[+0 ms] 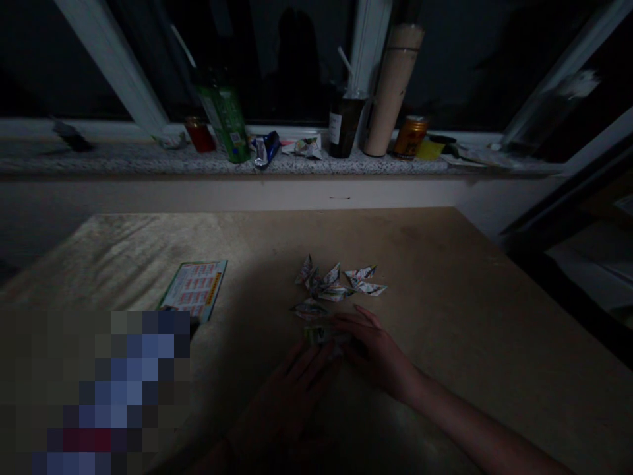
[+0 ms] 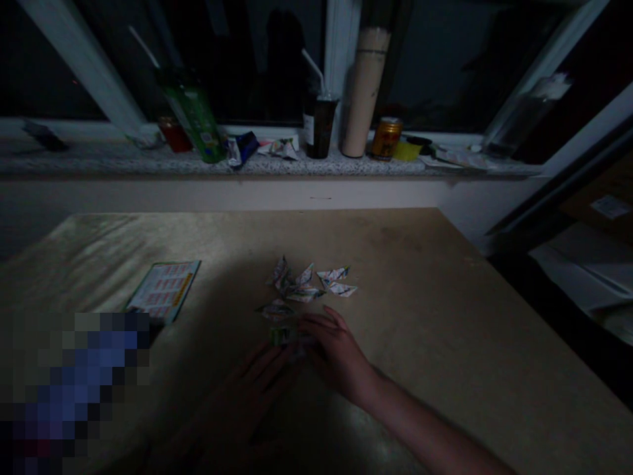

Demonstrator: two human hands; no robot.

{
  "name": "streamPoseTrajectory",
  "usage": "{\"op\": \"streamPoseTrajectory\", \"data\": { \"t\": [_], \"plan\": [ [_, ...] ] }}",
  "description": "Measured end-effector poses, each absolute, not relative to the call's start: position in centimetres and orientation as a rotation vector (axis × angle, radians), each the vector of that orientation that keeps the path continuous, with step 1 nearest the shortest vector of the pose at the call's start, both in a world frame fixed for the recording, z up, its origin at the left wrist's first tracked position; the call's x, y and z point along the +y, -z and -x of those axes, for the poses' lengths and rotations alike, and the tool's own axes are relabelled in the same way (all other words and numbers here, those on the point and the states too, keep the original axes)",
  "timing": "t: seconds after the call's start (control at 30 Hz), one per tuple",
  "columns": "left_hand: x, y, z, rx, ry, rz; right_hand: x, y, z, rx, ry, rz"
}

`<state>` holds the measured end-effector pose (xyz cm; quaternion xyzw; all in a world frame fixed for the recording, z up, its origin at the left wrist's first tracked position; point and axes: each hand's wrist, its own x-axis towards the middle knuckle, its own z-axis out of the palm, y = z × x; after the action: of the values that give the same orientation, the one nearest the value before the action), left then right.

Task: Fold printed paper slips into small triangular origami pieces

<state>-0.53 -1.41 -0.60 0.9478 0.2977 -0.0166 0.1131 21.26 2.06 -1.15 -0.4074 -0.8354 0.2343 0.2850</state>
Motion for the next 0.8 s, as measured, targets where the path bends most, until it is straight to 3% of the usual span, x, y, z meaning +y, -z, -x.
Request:
{"op": "streamPoseTrajectory", "data": {
  "t": [0.8],
  "plan": [
    [-1.44,1.09,0.43,1.062,-0.034,-2.8,1.18,1.6,-21.32,-2.366,-0.534,1.02]
  ]
}}
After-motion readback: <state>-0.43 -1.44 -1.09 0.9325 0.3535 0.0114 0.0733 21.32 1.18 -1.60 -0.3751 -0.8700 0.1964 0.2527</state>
